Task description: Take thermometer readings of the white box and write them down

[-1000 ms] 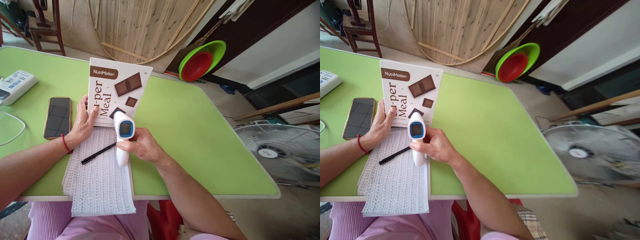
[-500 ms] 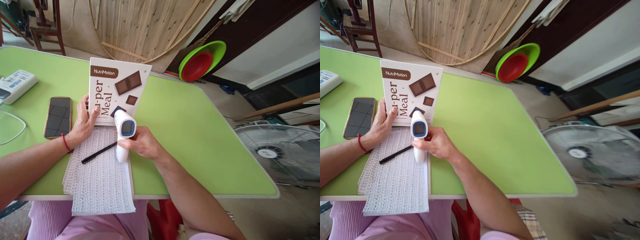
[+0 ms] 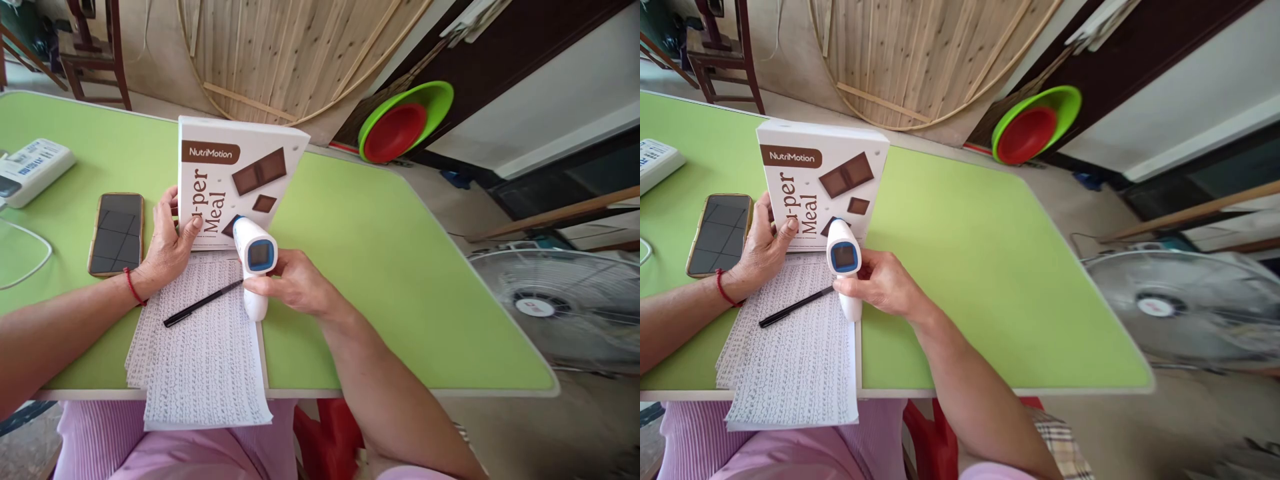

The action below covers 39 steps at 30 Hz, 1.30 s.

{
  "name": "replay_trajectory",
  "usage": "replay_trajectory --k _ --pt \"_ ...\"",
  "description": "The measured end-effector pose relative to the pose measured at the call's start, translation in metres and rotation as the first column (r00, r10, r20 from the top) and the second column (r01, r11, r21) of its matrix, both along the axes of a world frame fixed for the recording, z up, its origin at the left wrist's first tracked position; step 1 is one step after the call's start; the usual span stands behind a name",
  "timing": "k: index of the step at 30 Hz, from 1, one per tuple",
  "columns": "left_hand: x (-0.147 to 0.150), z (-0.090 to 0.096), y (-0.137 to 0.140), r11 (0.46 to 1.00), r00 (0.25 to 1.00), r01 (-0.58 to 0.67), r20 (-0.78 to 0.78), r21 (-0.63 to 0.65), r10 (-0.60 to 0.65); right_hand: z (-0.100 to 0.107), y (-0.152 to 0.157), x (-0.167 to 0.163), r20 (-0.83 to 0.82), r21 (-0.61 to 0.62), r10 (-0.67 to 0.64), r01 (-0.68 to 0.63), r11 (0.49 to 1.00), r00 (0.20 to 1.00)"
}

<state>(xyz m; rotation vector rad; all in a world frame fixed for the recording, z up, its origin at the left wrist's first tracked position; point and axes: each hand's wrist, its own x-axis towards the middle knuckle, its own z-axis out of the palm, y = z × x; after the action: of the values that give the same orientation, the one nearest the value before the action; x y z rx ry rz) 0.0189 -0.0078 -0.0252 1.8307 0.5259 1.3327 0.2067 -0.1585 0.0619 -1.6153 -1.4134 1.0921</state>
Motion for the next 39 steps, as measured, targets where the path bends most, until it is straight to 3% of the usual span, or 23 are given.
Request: replay_trajectory --k 2,5,8,12,16,23,25,27,29,31,34,39 --pt "-0.002 0.0 0.001 1.0 0.999 -0.01 -0.044 0.008 0.011 0.002 -0.001 0.004 0.078 0.014 -0.002 0.001 1.0 0.997" --pt "-0.005 0.001 0.002 1.0 0.993 -0.02 -0.115 0.019 0.022 0.007 -0.004 0.012 0.301 0.053 -0.11 0.098 0.994 0.947" --pt "-0.007 0.001 0.003 0.999 0.986 -0.035 -0.163 0.03 0.039 0.01 -0.007 0.025 0.578 0.031 -0.145 0.156 0.987 0.803" --pt "-0.009 0.003 -0.001 0.982 0.966 -0.153 -0.194 0.111 0.172 0.008 -0.008 0.049 0.819 -0.019 -0.031 0.082 0.996 0.572" --pt "-0.009 0.017 -0.013 0.93 0.937 -0.267 -0.159 0.254 0.312 0.001 -0.004 0.065 0.898 -0.052 0.008 0.088 0.995 0.439" --pt "-0.002 0.039 -0.032 0.846 0.948 -0.29 0.015 0.447 0.318 -0.014 -0.003 0.075 0.944 -0.082 0.042 0.108 0.991 0.329" --pt "-0.003 0.043 -0.036 0.834 0.975 -0.206 0.039 0.512 0.217 -0.016 -0.005 0.076 0.945 0.004 -0.019 0.045 0.999 0.326" --pt "-0.004 0.047 -0.04 0.832 0.995 -0.064 -0.03 0.551 0.096 -0.016 -0.008 0.072 0.919 0.175 -0.145 -0.05 0.983 0.368" --pt "-0.007 0.048 -0.04 0.829 0.982 0.079 -0.185 0.553 0.03 -0.013 -0.01 0.061 0.856 0.345 -0.243 -0.153 0.926 0.456" --pt "-0.009 0.046 -0.038 0.834 0.938 0.138 -0.34 0.534 0.063 -0.008 -0.011 0.044 0.8 0.429 -0.228 -0.263 0.864 0.556" --pt "-0.01 0.04 -0.034 0.827 0.844 0.167 -0.512 0.537 0.162 -0.004 -0.012 0.018 0.781 0.395 -0.065 -0.411 0.822 0.621" --pt "-0.011 0.038 -0.034 0.788 0.627 0.304 -0.735 0.536 0.259 -0.016 -0.007 -0.005 0.831 0.211 0.135 -0.53 0.821 0.539"
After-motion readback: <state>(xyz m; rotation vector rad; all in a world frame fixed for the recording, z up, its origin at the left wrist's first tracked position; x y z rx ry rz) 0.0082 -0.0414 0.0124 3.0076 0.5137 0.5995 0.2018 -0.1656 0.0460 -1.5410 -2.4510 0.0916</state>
